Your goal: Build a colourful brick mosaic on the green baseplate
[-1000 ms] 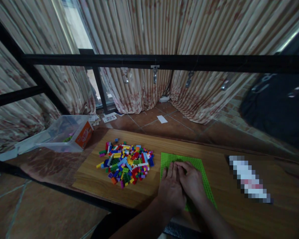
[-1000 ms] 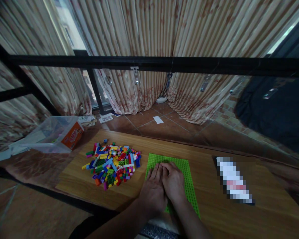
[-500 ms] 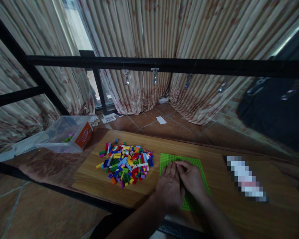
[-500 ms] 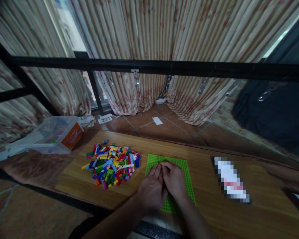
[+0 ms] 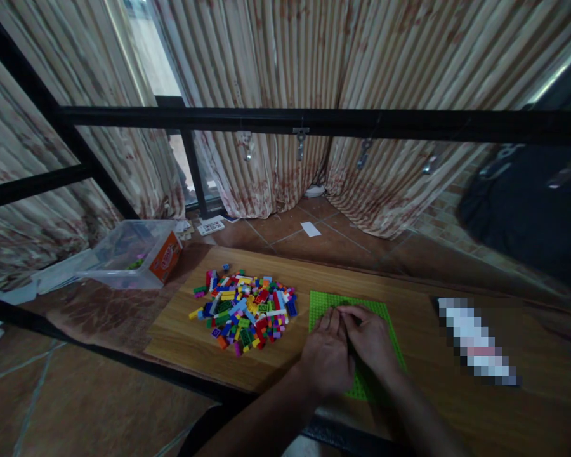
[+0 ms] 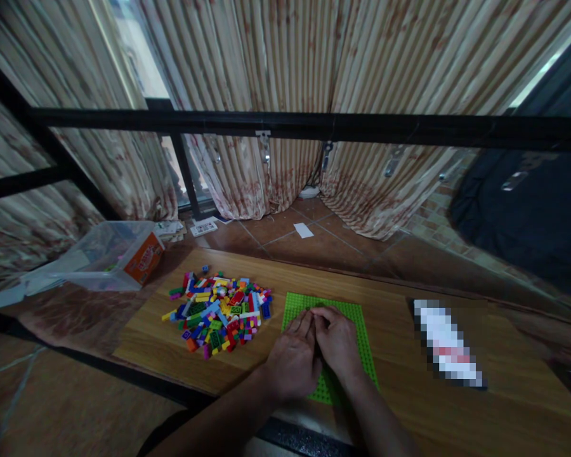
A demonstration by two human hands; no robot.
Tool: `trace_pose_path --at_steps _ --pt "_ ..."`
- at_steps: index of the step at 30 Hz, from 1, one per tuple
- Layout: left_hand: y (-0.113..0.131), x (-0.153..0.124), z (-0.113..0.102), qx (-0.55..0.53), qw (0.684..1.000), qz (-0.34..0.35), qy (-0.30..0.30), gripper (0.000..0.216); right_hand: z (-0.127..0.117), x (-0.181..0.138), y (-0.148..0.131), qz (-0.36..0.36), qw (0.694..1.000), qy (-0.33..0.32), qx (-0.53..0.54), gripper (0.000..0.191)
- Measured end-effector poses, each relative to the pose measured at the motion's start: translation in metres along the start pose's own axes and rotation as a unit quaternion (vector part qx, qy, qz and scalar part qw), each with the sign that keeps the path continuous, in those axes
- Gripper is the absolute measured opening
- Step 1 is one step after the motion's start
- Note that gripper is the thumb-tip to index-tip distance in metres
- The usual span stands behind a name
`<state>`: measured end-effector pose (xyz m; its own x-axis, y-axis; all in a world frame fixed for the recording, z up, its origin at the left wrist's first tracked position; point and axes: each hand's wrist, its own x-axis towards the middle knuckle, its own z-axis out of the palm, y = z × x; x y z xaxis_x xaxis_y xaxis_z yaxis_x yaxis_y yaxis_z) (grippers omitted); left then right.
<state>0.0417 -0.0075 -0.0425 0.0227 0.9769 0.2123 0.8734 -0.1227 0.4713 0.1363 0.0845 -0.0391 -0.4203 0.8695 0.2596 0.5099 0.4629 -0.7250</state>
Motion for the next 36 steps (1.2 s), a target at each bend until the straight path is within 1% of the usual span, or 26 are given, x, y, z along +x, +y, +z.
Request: trace_pose_path --at_steps 5,8,12,15,17,18,19,21,22,23,24,25,26,28,29,31,34,36 --pt "0.000 0.000 -0.001 -0.028 1.000 -0.015 0.002 0.074 0.002 0.000 0.003 0.011 1.000 0.005 0.013 0.028" --pt "-0.003 0.002 -0.006 -0.037 0.999 -0.013 0.019 0.071 0.002 -0.001 0.004 0.006 1.000 0.011 0.010 0.029" --pt "-0.007 0.005 -0.014 -0.040 0.999 0.011 0.036 0.055 0.002 -0.002 0.005 -0.022 1.000 0.004 -0.013 0.031" --pt "-0.013 0.009 -0.025 -0.039 0.998 0.017 0.056 0.041 0.003 -0.002 0.008 -0.038 0.999 0.002 -0.034 0.032" --pt "-0.025 0.013 -0.040 -0.034 0.995 -0.008 0.095 0.034 0.004 -0.003 0.010 -0.044 0.998 0.012 -0.046 0.033" --pt "-0.034 0.016 -0.051 -0.033 0.992 -0.028 0.123 0.033 0.004 -0.003 0.011 -0.047 0.997 0.016 -0.050 0.033" --pt "-0.045 0.018 -0.064 -0.032 0.985 -0.057 0.159 0.033 0.004 -0.004 0.012 -0.051 0.997 0.021 -0.052 0.033" --pt "-0.076 0.021 -0.096 -0.003 0.964 -0.139 0.228 0.033 0.003 -0.004 0.014 -0.055 0.997 0.030 -0.054 0.033" --pt "-0.093 0.021 -0.114 0.021 0.953 -0.183 0.240 0.034 0.003 -0.004 0.014 -0.056 0.996 0.033 -0.053 0.032" --pt "-0.111 0.021 -0.132 0.053 0.940 -0.235 0.239 0.036 0.003 -0.004 0.015 -0.056 0.996 0.036 -0.051 0.032" --pt "-0.129 0.020 -0.149 0.089 0.927 -0.290 0.222 0.037 0.003 -0.004 0.015 -0.056 0.997 0.039 -0.049 0.032" --pt "-0.146 0.019 -0.164 0.127 0.919 -0.327 0.181 0.039 0.003 -0.003 0.015 -0.055 0.997 0.040 -0.047 0.031" --pt "-0.161 0.018 -0.176 0.159 0.912 -0.354 0.134 0.041 0.004 -0.003 0.015 -0.055 0.997 0.039 -0.045 0.031" --pt "-0.185 0.015 -0.191 0.163 0.912 -0.364 0.093 0.040 0.004 -0.001 0.014 -0.054 0.997 0.035 -0.041 0.032" --pt "-0.194 0.014 -0.195 0.160 0.915 -0.362 0.074 0.039 0.004 0.000 0.014 -0.053 0.997 0.032 -0.041 0.032" --pt "-0.205 0.013 -0.193 0.158 0.919 -0.358 0.045 0.037 0.004 0.000 0.013 -0.052 0.997 0.025 -0.042 0.032" --pt "-0.212 0.013 -0.183 0.155 0.922 -0.355 0.014 0.024 0.003 -0.001 0.011 -0.053 0.998 0.016 -0.041 0.032" --pt "-0.215 0.013 -0.179 0.155 0.923 -0.353 0.009 0.016 0.003 -0.003 0.011 -0.054 0.998 0.014 -0.039 0.032"
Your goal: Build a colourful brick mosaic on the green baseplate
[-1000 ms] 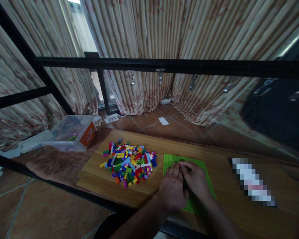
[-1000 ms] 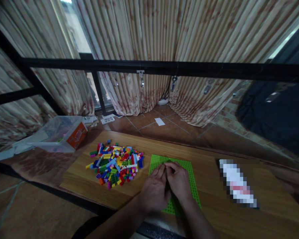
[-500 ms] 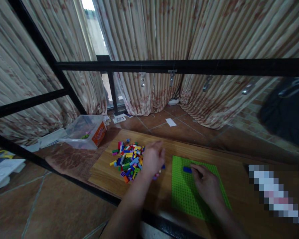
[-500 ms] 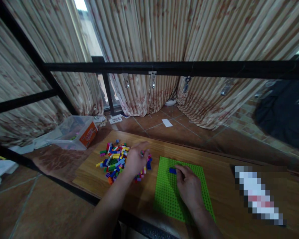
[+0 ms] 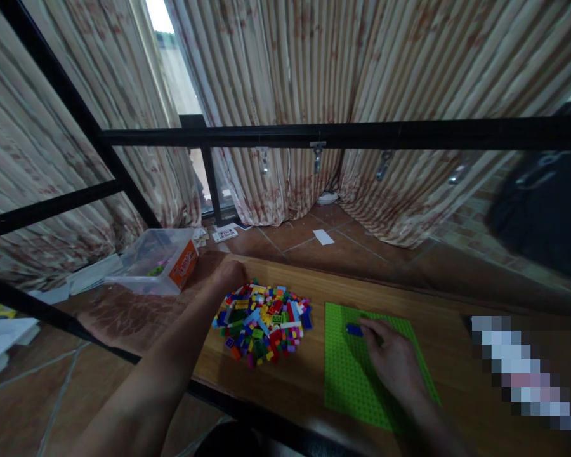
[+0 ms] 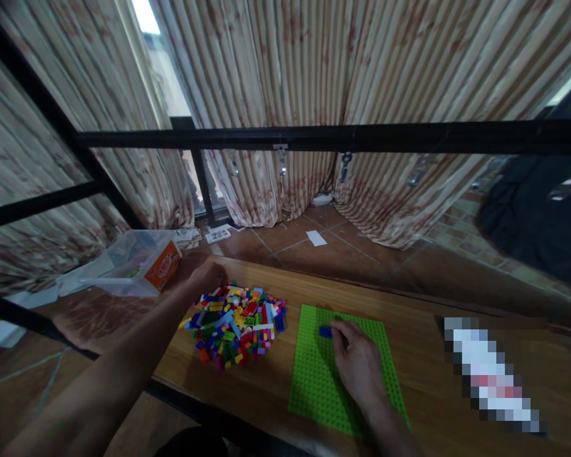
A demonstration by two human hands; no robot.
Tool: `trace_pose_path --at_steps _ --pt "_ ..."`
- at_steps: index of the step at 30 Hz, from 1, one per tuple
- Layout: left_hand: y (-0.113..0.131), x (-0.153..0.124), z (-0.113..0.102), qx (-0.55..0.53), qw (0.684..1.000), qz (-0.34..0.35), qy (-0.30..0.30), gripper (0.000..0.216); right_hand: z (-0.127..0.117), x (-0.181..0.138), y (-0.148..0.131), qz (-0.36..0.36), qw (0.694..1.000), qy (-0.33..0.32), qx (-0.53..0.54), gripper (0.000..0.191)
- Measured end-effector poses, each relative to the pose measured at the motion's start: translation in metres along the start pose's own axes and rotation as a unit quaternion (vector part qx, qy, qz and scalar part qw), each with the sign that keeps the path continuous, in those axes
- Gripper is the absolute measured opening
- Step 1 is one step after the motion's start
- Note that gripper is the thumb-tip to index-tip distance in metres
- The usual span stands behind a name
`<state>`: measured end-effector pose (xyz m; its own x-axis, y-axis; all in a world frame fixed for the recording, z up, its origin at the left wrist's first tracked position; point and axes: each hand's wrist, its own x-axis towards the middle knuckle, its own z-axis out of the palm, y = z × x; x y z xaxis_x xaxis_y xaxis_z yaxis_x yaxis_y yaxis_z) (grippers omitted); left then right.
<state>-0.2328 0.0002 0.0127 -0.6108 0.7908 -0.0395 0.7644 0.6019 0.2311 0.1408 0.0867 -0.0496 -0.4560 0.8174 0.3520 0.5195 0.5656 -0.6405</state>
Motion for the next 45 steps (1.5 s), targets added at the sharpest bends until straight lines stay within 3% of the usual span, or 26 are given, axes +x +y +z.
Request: trace_pose_path --at_steps 4,7,8,9,12,16,17,19,28,31,34,37,42,45 --pt "0.002 -0.002 -0.009 -0.010 0.999 -0.004 0.030 0.021 -0.002 -0.002 -0.001 0.000 1.000 0.009 0.009 0.030" --pt "0.022 -0.019 -0.021 -0.045 0.997 0.005 0.070 0.029 -0.005 0.000 -0.005 0.018 0.999 0.033 0.036 0.030" --pt "0.034 -0.030 -0.022 -0.079 0.994 0.018 0.077 0.030 -0.007 0.001 -0.006 0.029 0.997 0.043 0.050 0.030" --pt "0.050 -0.044 -0.020 -0.197 0.977 0.039 0.074 0.029 -0.008 0.002 -0.009 0.042 0.995 0.052 0.069 0.030" --pt "0.108 -0.090 0.000 -0.511 0.856 0.074 -0.008 0.026 -0.010 0.004 -0.016 0.086 0.982 0.066 0.158 0.030" --pt "0.173 -0.134 0.042 -0.719 0.684 0.020 -0.123 0.026 -0.016 0.001 -0.026 0.093 0.952 0.034 0.290 0.027" --pt "0.183 -0.138 0.050 -0.739 0.660 0.010 -0.133 0.028 -0.018 0.000 -0.028 0.088 0.947 0.026 0.308 0.027" --pt "0.195 -0.141 0.063 -0.753 0.644 0.002 -0.133 0.028 -0.023 -0.001 -0.030 0.076 0.943 0.013 0.325 0.026" --pt "0.211 -0.141 0.079 -0.713 0.693 0.042 -0.102 0.023 -0.021 0.002 -0.015 0.082 0.940 0.009 0.332 0.024" --pt "0.207 -0.135 0.086 -0.697 0.710 0.032 -0.100 0.025 -0.023 0.004 -0.008 0.079 0.957 0.018 0.278 0.024" --pt "0.193 -0.123 0.094 -0.638 0.765 0.019 -0.087 0.023 -0.029 0.006 0.001 0.062 0.985 0.020 0.161 0.022" --pt "0.181 -0.115 0.098 -0.565 0.820 0.049 -0.071 0.024 -0.033 0.007 0.008 0.036 0.997 0.000 0.072 0.022" --pt "0.180 -0.120 0.089 -0.419 0.902 0.098 -0.038 0.036 -0.026 0.005 0.010 -0.002 0.999 -0.040 0.020 0.025" --pt "0.185 -0.126 0.081 -0.349 0.927 0.129 -0.039 0.037 -0.020 0.005 0.008 -0.022 0.998 -0.054 0.006 0.029"
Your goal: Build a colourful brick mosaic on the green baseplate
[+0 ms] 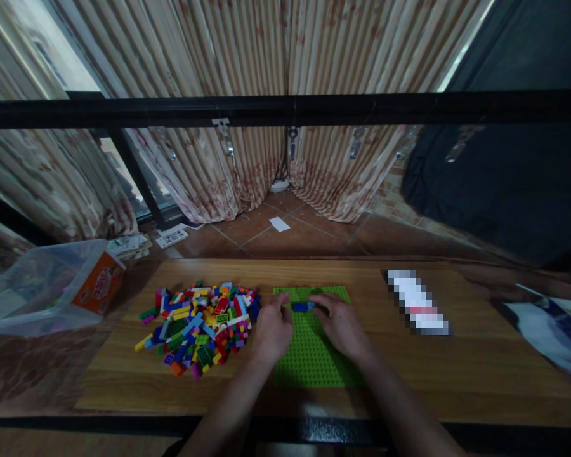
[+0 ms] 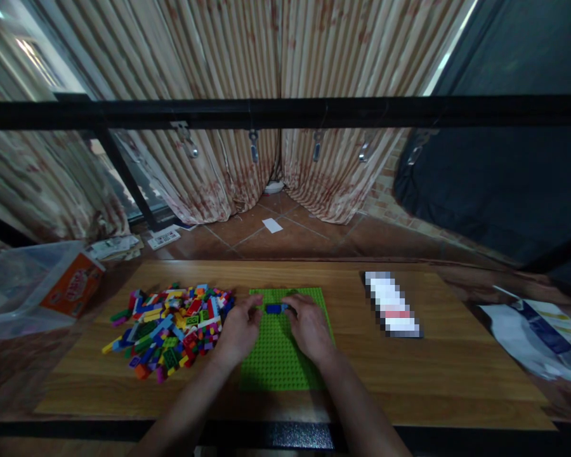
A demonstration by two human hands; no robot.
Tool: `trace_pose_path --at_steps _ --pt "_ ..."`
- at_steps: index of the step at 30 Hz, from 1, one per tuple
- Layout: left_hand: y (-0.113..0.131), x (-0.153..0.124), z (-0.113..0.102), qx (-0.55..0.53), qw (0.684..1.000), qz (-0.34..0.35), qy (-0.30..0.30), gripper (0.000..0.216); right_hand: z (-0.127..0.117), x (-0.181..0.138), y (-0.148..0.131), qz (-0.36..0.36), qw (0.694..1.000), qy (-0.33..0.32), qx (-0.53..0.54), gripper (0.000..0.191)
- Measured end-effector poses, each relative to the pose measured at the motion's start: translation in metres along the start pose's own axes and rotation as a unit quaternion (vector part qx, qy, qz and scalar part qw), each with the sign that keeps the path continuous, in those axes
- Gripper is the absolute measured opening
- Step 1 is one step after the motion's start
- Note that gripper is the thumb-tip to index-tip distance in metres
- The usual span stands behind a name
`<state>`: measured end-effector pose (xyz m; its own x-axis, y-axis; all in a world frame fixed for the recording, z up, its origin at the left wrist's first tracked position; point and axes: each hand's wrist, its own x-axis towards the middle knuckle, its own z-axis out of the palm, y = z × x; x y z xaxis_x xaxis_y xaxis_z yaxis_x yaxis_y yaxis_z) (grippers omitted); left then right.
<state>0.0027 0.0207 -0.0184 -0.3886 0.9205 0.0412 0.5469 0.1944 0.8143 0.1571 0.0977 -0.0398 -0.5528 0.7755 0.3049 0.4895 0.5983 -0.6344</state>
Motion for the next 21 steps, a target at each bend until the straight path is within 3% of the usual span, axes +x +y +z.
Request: trace_pose_path --at_steps 7,12,21 --pt "0.004 -0.011 0.007 0.098 0.993 0.060 -0.018 0.042 0.008 -0.001 0.004 -0.003 1.000 0.008 -0.008 0.035" --pt "0.004 -0.019 0.014 0.207 0.969 0.125 -0.057 0.059 0.008 -0.001 0.005 0.007 1.000 0.007 0.010 0.038" --pt "0.013 -0.024 0.020 0.322 0.933 0.127 -0.098 0.053 0.008 0.002 0.005 0.034 0.999 0.001 0.039 0.043"
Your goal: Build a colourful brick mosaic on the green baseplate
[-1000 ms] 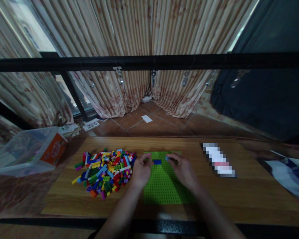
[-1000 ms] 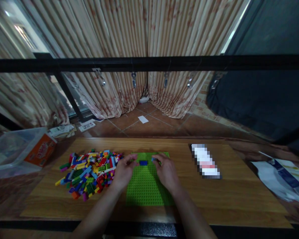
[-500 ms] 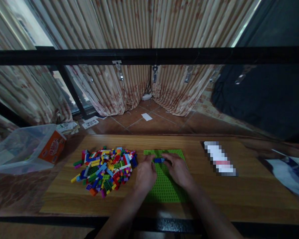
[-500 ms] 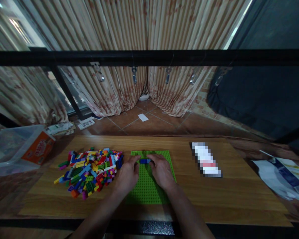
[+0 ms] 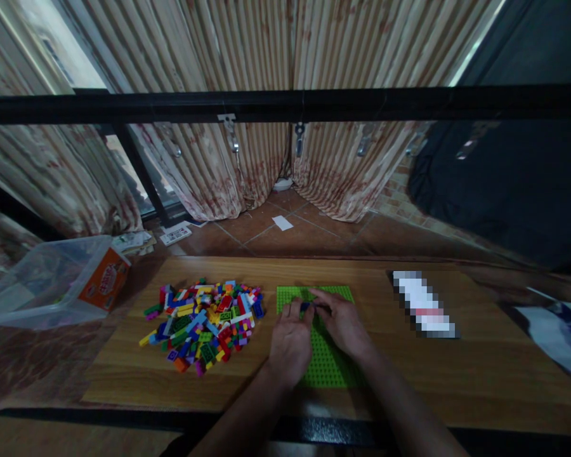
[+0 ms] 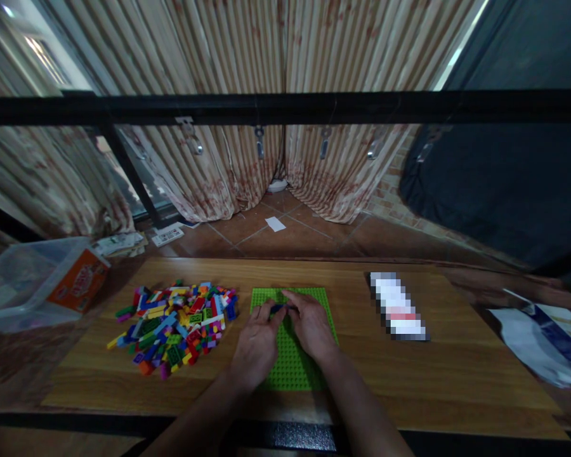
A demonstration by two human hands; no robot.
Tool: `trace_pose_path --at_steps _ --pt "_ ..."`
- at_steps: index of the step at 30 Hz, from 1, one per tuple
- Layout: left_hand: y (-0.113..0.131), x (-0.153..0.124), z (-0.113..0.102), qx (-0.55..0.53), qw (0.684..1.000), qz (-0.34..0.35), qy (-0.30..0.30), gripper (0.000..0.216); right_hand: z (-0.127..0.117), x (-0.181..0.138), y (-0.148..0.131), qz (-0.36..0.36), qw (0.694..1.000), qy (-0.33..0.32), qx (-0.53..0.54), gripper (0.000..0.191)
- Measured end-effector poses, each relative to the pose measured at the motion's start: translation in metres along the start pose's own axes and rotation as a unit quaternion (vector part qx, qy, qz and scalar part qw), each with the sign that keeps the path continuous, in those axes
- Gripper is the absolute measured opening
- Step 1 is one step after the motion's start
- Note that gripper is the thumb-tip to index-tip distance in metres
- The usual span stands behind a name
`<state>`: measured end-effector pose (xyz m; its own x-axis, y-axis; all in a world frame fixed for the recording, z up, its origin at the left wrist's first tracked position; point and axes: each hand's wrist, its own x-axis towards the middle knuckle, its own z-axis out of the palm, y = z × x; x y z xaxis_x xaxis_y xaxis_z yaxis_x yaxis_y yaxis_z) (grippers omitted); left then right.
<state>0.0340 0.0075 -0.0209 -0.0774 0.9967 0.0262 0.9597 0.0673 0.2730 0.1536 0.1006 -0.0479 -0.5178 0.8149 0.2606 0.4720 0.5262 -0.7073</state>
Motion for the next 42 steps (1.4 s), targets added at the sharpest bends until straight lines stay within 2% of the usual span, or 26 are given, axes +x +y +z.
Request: trace_pose_path --at_steps 10,19,24,29,32,37,39,42 --pt "0.006 0.009 -0.004 -0.014 1.000 -0.016 0.000 0.047 -0.003 0.005 0.003 -0.025 0.999 -0.027 -0.011 0.046" --pt "0.007 0.006 0.000 -0.020 1.000 -0.021 0.004 0.048 -0.002 0.002 -0.002 -0.027 0.999 -0.019 -0.020 0.044" --pt "0.000 0.004 0.006 -0.043 0.998 -0.001 0.040 0.050 -0.002 0.000 0.000 -0.010 1.000 -0.014 0.001 0.043" --pt "-0.012 0.002 0.009 -0.106 0.991 0.008 0.083 0.059 -0.003 -0.003 0.002 0.010 0.999 -0.024 0.039 0.053" --pt "-0.024 0.006 0.001 -0.165 0.975 -0.005 0.146 0.060 -0.004 -0.004 0.003 0.022 0.999 -0.018 0.040 0.054" --pt "-0.056 0.014 -0.030 -0.242 0.922 -0.059 0.297 0.044 -0.006 -0.004 0.005 0.026 1.000 0.009 0.012 0.048" --pt "-0.075 0.014 -0.046 -0.260 0.899 -0.113 0.335 0.041 -0.007 -0.005 0.007 0.022 1.000 0.015 0.001 0.044" --pt "-0.113 0.008 -0.068 -0.294 0.847 -0.243 0.370 0.037 -0.008 -0.005 0.013 0.024 0.999 0.017 -0.017 0.042"
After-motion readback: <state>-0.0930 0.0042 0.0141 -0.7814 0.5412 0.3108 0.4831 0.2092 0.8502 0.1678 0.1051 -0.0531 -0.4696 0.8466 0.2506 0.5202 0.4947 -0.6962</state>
